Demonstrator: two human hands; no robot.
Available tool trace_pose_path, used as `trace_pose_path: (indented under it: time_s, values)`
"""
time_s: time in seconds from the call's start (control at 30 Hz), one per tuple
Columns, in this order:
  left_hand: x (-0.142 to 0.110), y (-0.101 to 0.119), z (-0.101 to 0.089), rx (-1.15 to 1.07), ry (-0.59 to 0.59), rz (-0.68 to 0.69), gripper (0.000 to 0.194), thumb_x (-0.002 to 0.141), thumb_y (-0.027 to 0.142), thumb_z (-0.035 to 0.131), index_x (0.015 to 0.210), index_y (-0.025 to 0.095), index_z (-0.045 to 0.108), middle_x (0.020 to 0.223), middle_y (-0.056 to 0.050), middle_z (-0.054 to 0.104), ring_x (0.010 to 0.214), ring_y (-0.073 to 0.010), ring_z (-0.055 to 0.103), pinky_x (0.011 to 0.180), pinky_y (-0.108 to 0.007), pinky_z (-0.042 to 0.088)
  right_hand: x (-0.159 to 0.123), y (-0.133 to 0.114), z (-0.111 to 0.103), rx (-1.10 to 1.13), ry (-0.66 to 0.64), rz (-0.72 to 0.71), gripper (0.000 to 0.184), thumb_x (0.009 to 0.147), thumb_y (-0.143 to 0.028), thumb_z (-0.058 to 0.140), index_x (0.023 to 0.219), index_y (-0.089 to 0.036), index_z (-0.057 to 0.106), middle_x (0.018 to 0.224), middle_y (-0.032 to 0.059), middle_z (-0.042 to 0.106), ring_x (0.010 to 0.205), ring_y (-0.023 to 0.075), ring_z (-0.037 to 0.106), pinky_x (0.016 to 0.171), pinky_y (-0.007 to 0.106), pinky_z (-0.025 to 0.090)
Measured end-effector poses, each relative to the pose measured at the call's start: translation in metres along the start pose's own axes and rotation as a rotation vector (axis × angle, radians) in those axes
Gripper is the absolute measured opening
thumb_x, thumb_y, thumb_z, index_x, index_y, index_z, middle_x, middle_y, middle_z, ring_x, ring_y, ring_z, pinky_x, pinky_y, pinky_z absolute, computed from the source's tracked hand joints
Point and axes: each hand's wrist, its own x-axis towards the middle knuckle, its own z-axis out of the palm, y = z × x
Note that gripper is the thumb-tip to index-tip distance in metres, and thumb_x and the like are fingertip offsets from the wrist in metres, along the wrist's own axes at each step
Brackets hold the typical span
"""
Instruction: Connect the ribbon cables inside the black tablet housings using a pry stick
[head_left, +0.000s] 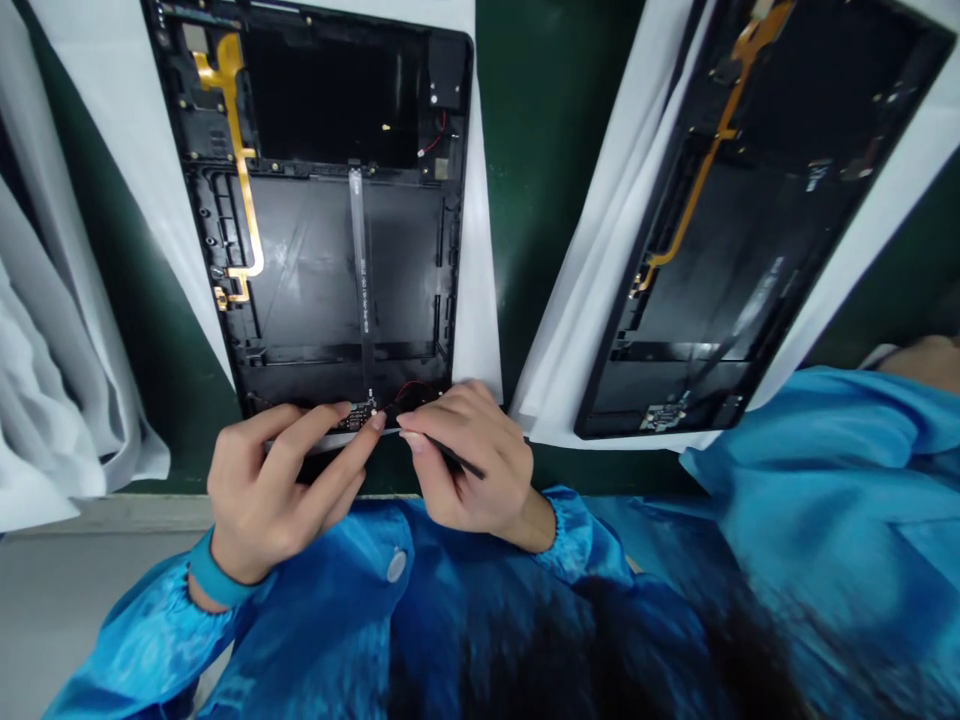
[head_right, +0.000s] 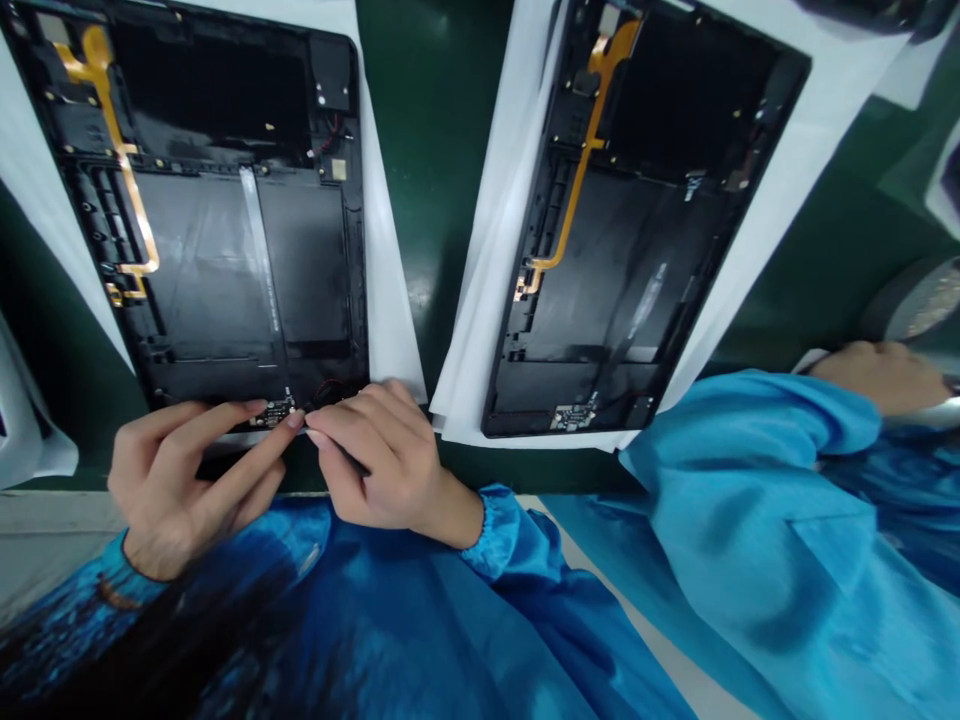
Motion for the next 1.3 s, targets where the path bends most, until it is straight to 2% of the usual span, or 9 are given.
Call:
trace_pose_path:
  time_s: [0.13, 0.33, 0.53, 0.7, 1.07, 1.17, 1.3]
  values:
    - [0.0015, -0.0001, 0.0005, 0.018, -0.005, 0.004, 0.048, 0.079, 0.023, 0.077, 0.125, 0.021, 0.066, 0.111, -0.009, 0.065, 0.093, -0.0217, 0.056, 0.080, -0.035, 0.048, -0.0006, 0.0008, 0.0000, 0.005, 0.005, -0.008, 0.012, 0.089, -0.010, 0.059, 0.098, -0.018, 0.063, 0.080, 0.0029, 0.070, 0.068, 0.0152, 0.064, 0.062, 0.032, 0.047]
    - [0.0001, -0.0010, 0.0001, -0.009, -0.012, 0.011, 0.054, 0.078, 0.023, 0.078, 0.129, 0.019, 0.063, 0.113, -0.011, 0.064, 0.093, -0.0241, 0.056, 0.078, -0.036, 0.048, -0.0017, 0.0018, -0.0003, 0.007, -0.009, 0.003, 0.015, 0.088, -0.010, 0.060, 0.100, -0.018, 0.063, 0.082, 0.0033, 0.071, 0.069, 0.0155, 0.064, 0.062, 0.033, 0.048]
    - [-0.0020, -0.0017, 0.0015, 0.011, -0.015, -0.002, 0.050, 0.083, 0.027, 0.073, 0.131, 0.020, 0.062, 0.114, -0.010, 0.064, 0.094, -0.0218, 0.057, 0.079, -0.034, 0.048, -0.0010, 0.0004, -0.0015, 0.031, -0.033, 0.030, 0.014, 0.088, -0.009, 0.059, 0.098, -0.017, 0.063, 0.081, 0.0050, 0.071, 0.070, 0.0165, 0.065, 0.064, 0.034, 0.048]
    - [-0.0031, -0.0029, 0.0011, -0.014, -0.008, 0.016, 0.053, 0.079, 0.024, 0.077, 0.130, 0.016, 0.062, 0.115, -0.012, 0.066, 0.094, -0.0247, 0.058, 0.077, -0.036, 0.050, 0.0002, 0.0004, -0.0014, 0.040, -0.026, 0.024, 0.015, 0.087, -0.008, 0.059, 0.098, -0.017, 0.064, 0.081, 0.0051, 0.071, 0.068, 0.0165, 0.064, 0.062, 0.034, 0.046]
    - [-0.0004, 0.0029, 0.0023, 0.015, 0.037, -0.035, 0.049, 0.080, 0.023, 0.075, 0.128, 0.020, 0.064, 0.110, -0.010, 0.069, 0.090, -0.0236, 0.061, 0.075, -0.037, 0.053, 0.0016, -0.0007, -0.0015, 0.041, -0.039, 0.040, 0.017, 0.088, -0.009, 0.058, 0.100, -0.019, 0.063, 0.081, 0.0029, 0.072, 0.070, 0.0163, 0.065, 0.062, 0.034, 0.046]
    - [0.0015, 0.0026, 0.0011, 0.061, 0.029, -0.022, 0.050, 0.078, 0.027, 0.079, 0.125, 0.023, 0.066, 0.108, -0.008, 0.070, 0.089, -0.0224, 0.061, 0.074, -0.036, 0.053, 0.0022, -0.0010, -0.0011, 0.046, -0.034, 0.027, 0.015, 0.087, -0.008, 0.059, 0.098, -0.017, 0.064, 0.080, 0.0036, 0.072, 0.069, 0.0165, 0.065, 0.061, 0.034, 0.045]
    - [0.0040, 0.0008, -0.0007, 0.073, 0.012, 0.008, 0.054, 0.073, 0.027, 0.084, 0.124, 0.021, 0.066, 0.106, -0.009, 0.071, 0.087, -0.0228, 0.062, 0.071, -0.035, 0.053, 0.0025, -0.0008, -0.0009, 0.036, -0.024, 0.038, 0.014, 0.088, -0.009, 0.059, 0.098, -0.019, 0.064, 0.080, 0.0031, 0.072, 0.068, 0.0162, 0.065, 0.061, 0.034, 0.045]
